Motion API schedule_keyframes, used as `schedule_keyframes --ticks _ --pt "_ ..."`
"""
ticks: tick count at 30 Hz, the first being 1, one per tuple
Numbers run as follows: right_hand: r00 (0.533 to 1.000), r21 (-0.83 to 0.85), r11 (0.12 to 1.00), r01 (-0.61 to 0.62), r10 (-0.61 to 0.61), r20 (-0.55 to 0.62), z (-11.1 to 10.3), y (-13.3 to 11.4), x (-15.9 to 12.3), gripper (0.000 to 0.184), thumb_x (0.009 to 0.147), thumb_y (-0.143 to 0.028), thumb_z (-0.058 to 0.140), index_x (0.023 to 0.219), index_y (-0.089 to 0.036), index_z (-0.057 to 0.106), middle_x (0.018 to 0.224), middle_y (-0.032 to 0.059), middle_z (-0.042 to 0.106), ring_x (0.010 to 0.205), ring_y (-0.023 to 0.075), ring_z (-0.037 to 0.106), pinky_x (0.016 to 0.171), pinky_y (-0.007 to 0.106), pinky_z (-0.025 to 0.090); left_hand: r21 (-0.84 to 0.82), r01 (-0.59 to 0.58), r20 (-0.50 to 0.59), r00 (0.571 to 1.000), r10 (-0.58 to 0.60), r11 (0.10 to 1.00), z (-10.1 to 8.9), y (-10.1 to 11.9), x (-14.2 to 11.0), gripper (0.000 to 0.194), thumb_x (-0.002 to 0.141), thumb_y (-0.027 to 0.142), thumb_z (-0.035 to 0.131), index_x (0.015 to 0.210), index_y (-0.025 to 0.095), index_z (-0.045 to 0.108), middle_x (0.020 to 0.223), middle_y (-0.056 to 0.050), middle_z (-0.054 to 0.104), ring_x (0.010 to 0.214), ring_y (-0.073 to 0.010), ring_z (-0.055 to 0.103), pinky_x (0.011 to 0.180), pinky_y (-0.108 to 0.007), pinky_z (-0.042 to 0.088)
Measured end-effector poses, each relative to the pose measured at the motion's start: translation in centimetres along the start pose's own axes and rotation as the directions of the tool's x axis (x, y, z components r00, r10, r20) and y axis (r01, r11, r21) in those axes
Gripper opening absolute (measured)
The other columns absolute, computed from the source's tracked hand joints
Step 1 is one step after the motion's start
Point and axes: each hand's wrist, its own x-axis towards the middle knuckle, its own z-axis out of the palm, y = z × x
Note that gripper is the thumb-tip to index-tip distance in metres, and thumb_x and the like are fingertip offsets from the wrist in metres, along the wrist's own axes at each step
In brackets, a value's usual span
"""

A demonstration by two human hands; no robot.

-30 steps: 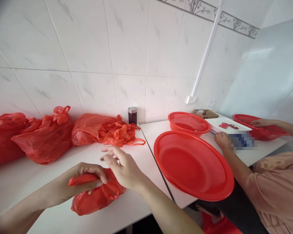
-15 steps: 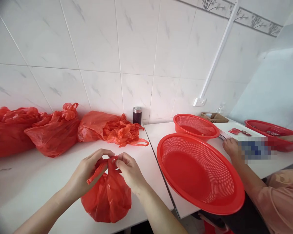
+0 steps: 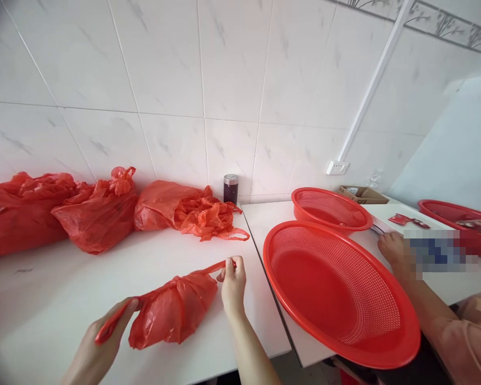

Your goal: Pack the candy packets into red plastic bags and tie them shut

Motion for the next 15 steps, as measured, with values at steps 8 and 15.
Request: schedule_keyframes --ticks 8,15 --pt "0.962 -0.584 0.770 0.258 -0.147 0.232 3.5 1.3 -2.5 0.026 0.097 -0.042 0.028 0.091 -0.029 0.049 0.068 -0.0019 0.059 0.057 0.0197 0.055 0.054 0.028 0.035 -0.115 0.010 -0.110 0.994 -0.023 0.993 5.3 1.6 -0.6 0.040 0.093 0.053 0.030 0.098 0.025 0.057 0.098 -0.004 0.067 0.080 -0.0203 0.062 0.068 -0.029 0.049" --pt "0.934 -0.632 0.693 0.347 -0.195 0.299 2.4 1.4 -1.2 0.026 0.098 -0.035 0.027 0.091 -0.027 0.051 0.073 -0.0003 0.064 0.060 0.0181 0.059 0.056 0.027 0.037 0.182 -0.062 -0.028 0.997 0.068 0.981 3.8 -0.3 1.5 0.023 0.080 0.021 0.042 0.091 0.029 0.061 0.079 0.001 0.068 0.066 -0.0186 0.059 0.060 -0.026 0.041"
